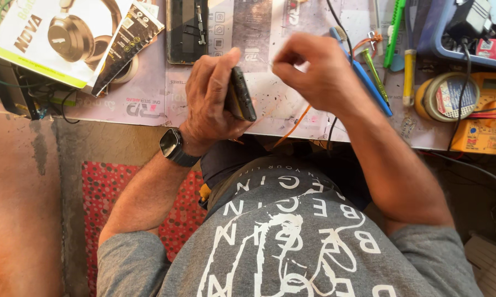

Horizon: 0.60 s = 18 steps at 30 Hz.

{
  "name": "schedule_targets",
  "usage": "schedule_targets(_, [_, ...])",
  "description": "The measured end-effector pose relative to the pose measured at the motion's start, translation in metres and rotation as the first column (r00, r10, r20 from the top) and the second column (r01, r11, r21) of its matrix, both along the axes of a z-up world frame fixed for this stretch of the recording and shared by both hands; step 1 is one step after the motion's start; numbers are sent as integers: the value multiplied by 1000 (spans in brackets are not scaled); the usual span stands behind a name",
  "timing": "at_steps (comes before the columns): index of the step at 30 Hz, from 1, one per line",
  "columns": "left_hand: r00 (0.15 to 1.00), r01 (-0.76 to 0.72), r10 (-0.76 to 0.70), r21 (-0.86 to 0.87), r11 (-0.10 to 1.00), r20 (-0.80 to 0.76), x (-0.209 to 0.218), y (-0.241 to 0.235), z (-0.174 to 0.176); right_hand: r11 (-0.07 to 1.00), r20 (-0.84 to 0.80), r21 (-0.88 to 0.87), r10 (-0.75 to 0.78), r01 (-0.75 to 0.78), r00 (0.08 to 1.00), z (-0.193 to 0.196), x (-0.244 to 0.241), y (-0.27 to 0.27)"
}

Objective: The person uses a green precision knife to carefully pry and scrape along the seam of a black smartphone. They then use a small blue brush to clean the device's edges and ports. Finally, they connect a USB cable to the phone.

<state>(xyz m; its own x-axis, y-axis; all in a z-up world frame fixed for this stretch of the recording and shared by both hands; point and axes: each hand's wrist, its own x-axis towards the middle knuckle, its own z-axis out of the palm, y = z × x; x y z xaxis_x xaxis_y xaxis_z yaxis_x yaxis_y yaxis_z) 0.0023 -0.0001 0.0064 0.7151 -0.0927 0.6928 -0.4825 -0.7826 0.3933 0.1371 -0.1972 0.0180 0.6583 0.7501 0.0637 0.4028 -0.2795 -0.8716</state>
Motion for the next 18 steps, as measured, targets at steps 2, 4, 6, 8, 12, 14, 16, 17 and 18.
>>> schedule_targets(2, [1000, 15, -15, 1, 1000, -21, 2, -2, 4, 987, -222, 159, 24, 12, 975, 1, -8, -17])
schedule_targets(4, [997, 58, -58, 7, 998, -53, 7, -4, 9, 953, -379, 303, 92, 30, 921, -1, -14, -30])
schedule_targets(6, [988, 119, -117, 14, 993, -104, 10, -6, 12, 900, -471, 434, 198, 31, 860, -7, -20, -38])
schedule_targets(8, [973, 163, -161, -1, 987, -164, 13, -8, 13, 893, -422, 450, 206, 7, 883, -11, -22, -42])
schedule_targets(12, [950, 208, -206, -15, 978, -234, 20, -11, 13, 899, -382, 438, 166, 19, 909, -13, -28, -47])
schedule_targets(14, [939, 209, -210, -33, 977, -271, 22, -10, 12, 866, -435, 498, 197, 53, 879, -14, -31, -48])
schedule_targets(16, [932, 212, -216, -46, 976, -291, 24, -10, 11, 846, -428, 526, 180, 82, 886, -14, -33, -48])
schedule_targets(17, [930, 213, -218, -49, 976, -296, 24, -9, 11, 844, -396, 528, 147, 94, 906, -13, -34, -48])
schedule_targets(18, [928, 215, -221, -52, 975, -300, 24, -9, 11, 841, -364, 531, 113, 106, 924, -12, -34, -47])
